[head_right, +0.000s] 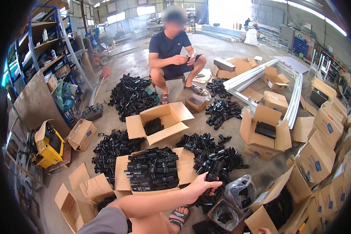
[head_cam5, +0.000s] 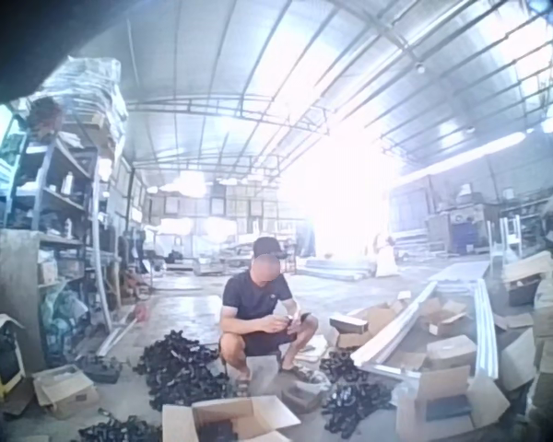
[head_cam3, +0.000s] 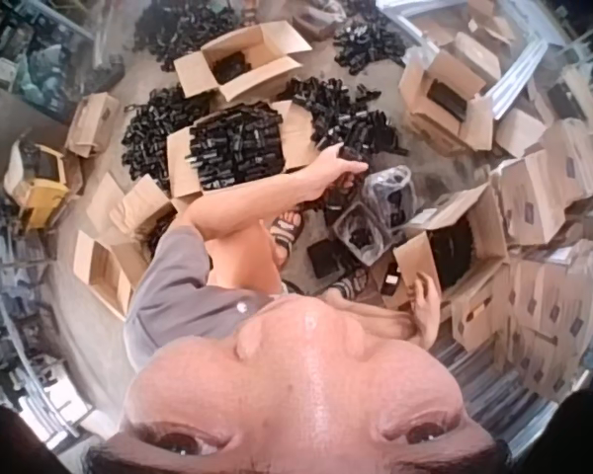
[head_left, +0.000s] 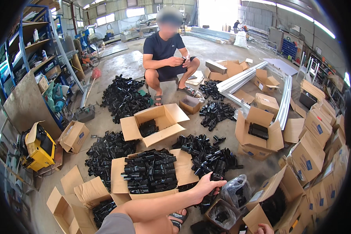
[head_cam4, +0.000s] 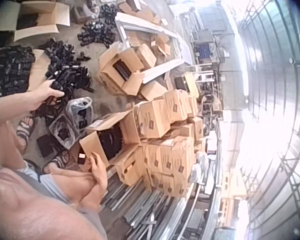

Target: The person picks up black plastic connectors from the floor and cardboard boxes, placing some into a plastic bag and others into different boxes.

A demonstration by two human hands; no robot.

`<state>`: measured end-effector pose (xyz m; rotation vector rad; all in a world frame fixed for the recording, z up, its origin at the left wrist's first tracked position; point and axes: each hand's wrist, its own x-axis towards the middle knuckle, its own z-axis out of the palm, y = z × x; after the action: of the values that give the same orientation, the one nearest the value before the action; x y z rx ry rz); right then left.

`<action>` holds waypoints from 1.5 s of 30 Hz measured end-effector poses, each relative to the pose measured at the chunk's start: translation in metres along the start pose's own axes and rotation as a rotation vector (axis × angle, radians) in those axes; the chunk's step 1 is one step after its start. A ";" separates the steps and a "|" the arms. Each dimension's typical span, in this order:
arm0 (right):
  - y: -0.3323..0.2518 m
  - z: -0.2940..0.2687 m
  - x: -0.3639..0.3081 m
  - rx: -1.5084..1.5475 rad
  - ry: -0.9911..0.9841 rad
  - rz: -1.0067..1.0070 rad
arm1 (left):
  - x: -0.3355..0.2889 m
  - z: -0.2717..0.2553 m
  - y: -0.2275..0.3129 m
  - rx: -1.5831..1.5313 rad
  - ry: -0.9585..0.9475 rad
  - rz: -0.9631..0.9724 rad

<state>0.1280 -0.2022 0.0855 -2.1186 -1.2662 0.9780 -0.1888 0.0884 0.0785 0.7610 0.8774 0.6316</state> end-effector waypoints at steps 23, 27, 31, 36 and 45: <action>0.031 -0.003 -0.001 0.012 0.004 -0.008 | -0.010 0.010 0.011 0.150 -0.054 0.079; 0.025 -0.004 -0.002 0.044 -0.007 0.069 | -0.004 0.008 0.004 0.131 -0.026 0.144; 0.022 -0.005 -0.003 0.048 -0.013 0.075 | -0.006 0.008 0.006 0.101 -0.044 0.134; 0.028 -0.001 -0.001 0.007 0.020 -0.008 | -0.005 0.004 0.002 0.020 -0.117 0.135; 0.035 0.003 -0.008 0.060 0.087 0.117 | 0.002 0.003 -0.010 0.983 -0.073 0.653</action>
<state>0.1417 -0.2253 0.0618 -2.1844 -1.0688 0.9490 -0.1836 0.0836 0.0705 1.9966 0.8495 0.7173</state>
